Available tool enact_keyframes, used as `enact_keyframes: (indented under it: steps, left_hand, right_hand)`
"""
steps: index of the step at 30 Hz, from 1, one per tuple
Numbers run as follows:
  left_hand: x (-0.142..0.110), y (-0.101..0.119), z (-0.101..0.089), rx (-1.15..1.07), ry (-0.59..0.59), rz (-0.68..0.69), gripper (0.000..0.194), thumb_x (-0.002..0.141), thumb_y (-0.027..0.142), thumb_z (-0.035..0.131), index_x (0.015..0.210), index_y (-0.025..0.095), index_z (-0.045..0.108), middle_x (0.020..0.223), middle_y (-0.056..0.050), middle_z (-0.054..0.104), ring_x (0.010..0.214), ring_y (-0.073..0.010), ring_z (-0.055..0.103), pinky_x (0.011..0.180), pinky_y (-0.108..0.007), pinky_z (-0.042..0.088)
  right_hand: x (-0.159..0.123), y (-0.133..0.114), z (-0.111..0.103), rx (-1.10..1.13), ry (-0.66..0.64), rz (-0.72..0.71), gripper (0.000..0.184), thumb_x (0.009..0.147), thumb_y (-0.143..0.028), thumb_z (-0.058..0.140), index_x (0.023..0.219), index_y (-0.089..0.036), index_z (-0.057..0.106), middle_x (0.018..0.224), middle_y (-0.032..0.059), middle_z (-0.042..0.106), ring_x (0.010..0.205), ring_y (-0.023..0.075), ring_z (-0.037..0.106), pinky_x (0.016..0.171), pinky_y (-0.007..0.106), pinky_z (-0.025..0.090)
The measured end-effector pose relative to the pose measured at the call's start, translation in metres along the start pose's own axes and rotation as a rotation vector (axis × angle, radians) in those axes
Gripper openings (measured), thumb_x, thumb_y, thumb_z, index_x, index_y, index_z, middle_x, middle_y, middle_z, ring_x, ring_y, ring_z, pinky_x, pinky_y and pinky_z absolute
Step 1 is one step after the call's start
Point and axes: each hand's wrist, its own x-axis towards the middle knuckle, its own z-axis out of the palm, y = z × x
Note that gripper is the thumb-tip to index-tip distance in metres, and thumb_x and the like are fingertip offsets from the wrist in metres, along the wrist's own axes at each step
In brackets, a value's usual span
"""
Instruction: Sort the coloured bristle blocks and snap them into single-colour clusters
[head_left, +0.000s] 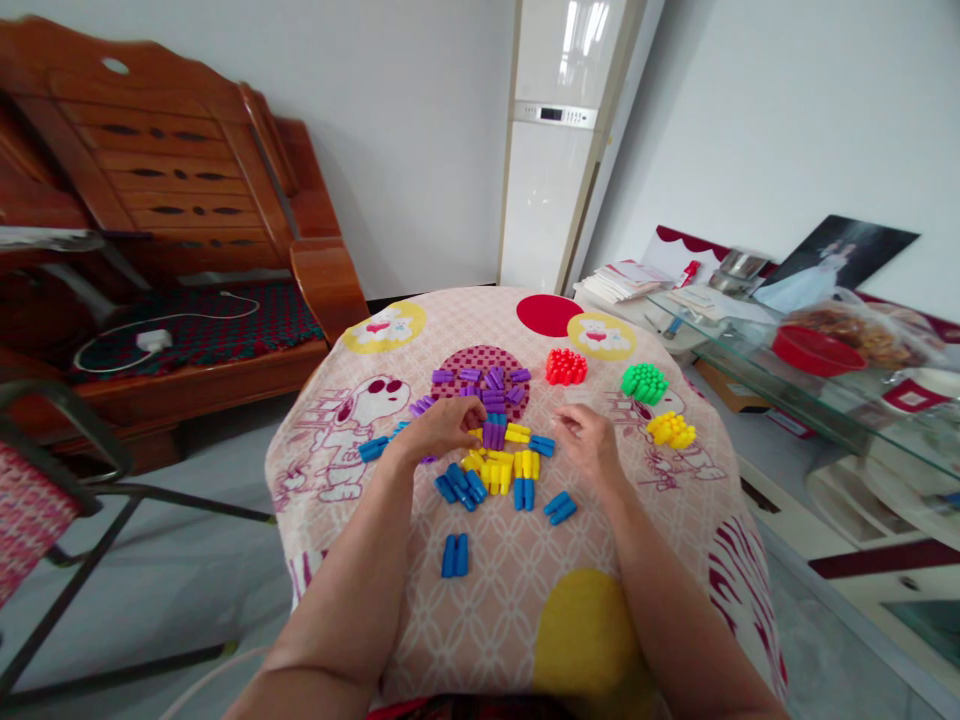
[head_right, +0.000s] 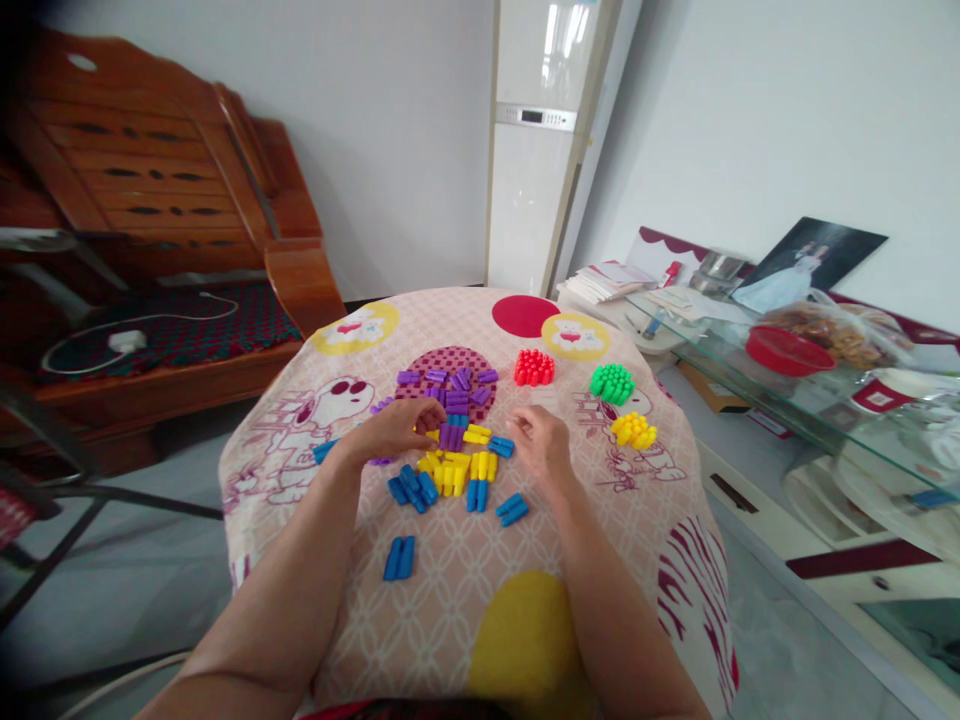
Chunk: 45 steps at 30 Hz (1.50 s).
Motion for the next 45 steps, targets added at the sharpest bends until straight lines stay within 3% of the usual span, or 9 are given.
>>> enact_keyframes:
  steps: [5, 9, 14, 19, 23, 28, 36, 40, 45]
  left_hand:
    - [0.004, -0.002, 0.005, -0.216, -0.006, 0.013, 0.027, 0.068, 0.027, 0.069, 0.094, 0.018, 0.065, 0.07, 0.001, 0.067, 0.063, -0.0144, 0.063, 0.058, -0.023, 0.048]
    - [0.006, 0.001, 0.005, -0.378, 0.048, -0.003, 0.028, 0.071, 0.032, 0.069, 0.094, 0.016, 0.066, 0.07, 0.0, 0.067, 0.059, -0.0137, 0.062, 0.055, -0.024, 0.05]
    - [0.007, 0.005, -0.001, -0.52, 0.216, 0.01, 0.033, 0.07, 0.036, 0.071, 0.094, 0.014, 0.068, 0.082, -0.006, 0.072, 0.072, -0.0162, 0.067, 0.063, -0.025, 0.054]
    - [0.009, 0.002, -0.001, -0.585, 0.301, -0.084, 0.039, 0.068, 0.039, 0.072, 0.097, 0.012, 0.07, 0.076, -0.005, 0.071, 0.064, -0.0157, 0.065, 0.058, -0.025, 0.05]
    - [0.011, 0.001, 0.0, -0.534, 0.312, -0.213, 0.034, 0.063, 0.037, 0.074, 0.088, 0.014, 0.072, 0.062, -0.001, 0.065, 0.051, -0.0126, 0.056, 0.046, -0.021, 0.041]
    - [0.01, 0.007, 0.001, -0.658, 0.258, -0.254, 0.034, 0.061, 0.037, 0.075, 0.087, 0.014, 0.072, 0.058, 0.001, 0.062, 0.046, -0.0103, 0.051, 0.043, -0.02, 0.038]
    - [0.012, 0.003, 0.002, -0.746, 0.367, -0.296, 0.044, 0.055, 0.041, 0.081, 0.088, 0.013, 0.072, 0.063, 0.0, 0.065, 0.051, -0.0114, 0.055, 0.047, -0.021, 0.041]
    - [0.012, 0.007, 0.003, -0.738, 0.352, -0.303, 0.044, 0.053, 0.042, 0.082, 0.085, 0.014, 0.072, 0.065, -0.001, 0.067, 0.052, -0.0114, 0.056, 0.047, -0.02, 0.041]
    - [0.011, 0.006, 0.003, -0.716, 0.348, -0.301, 0.045, 0.056, 0.044, 0.081, 0.087, 0.014, 0.072, 0.066, -0.002, 0.068, 0.051, -0.0122, 0.057, 0.048, -0.021, 0.043]
  right_hand:
    - [0.0, -0.013, 0.036, -0.095, -0.209, -0.09, 0.01, 0.082, -0.019, 0.063, 0.09, -0.022, 0.068, 0.095, 0.0082, 0.068, 0.095, 0.0229, 0.061, 0.087, 0.036, 0.049]
    - [0.0, -0.014, 0.039, -0.05, -0.137, -0.038, 0.007, 0.084, -0.019, 0.058, 0.088, -0.021, 0.063, 0.091, 0.007, 0.067, 0.088, 0.0207, 0.061, 0.083, 0.033, 0.048]
    - [0.002, -0.01, 0.02, 0.157, 0.031, 0.075, 0.014, 0.082, -0.034, 0.06, 0.088, -0.021, 0.061, 0.088, 0.0038, 0.067, 0.083, 0.0191, 0.062, 0.081, 0.032, 0.05]
    - [0.006, -0.002, 0.005, 0.186, 0.11, 0.175, 0.017, 0.072, -0.032, 0.066, 0.084, -0.021, 0.063, 0.087, 0.0039, 0.068, 0.082, 0.0198, 0.062, 0.078, 0.032, 0.051]
    - [0.007, 0.008, -0.007, 0.131, 0.12, 0.254, 0.02, 0.069, -0.031, 0.066, 0.086, -0.02, 0.066, 0.085, 0.002, 0.069, 0.08, 0.0195, 0.063, 0.077, 0.032, 0.051]
    - [0.008, 0.023, -0.018, 0.033, 0.166, 0.321, 0.023, 0.066, -0.029, 0.067, 0.087, -0.021, 0.069, 0.086, 0.0021, 0.071, 0.082, 0.021, 0.064, 0.079, 0.032, 0.051]
    - [0.004, 0.033, -0.067, -0.367, 0.443, 0.355, 0.032, 0.07, -0.027, 0.061, 0.098, -0.015, 0.07, 0.097, 0.0115, 0.072, 0.088, 0.0247, 0.064, 0.083, 0.035, 0.05]
    - [-0.016, 0.03, -0.096, -0.668, 0.367, 0.521, 0.033, 0.074, -0.028, 0.064, 0.102, -0.012, 0.071, 0.098, 0.0152, 0.072, 0.091, 0.0268, 0.065, 0.083, 0.035, 0.048]
    - [-0.035, 0.032, -0.104, -0.851, 0.181, 0.694, 0.03, 0.08, -0.03, 0.064, 0.103, -0.012, 0.07, 0.098, 0.0161, 0.073, 0.092, 0.0274, 0.067, 0.078, 0.032, 0.045]
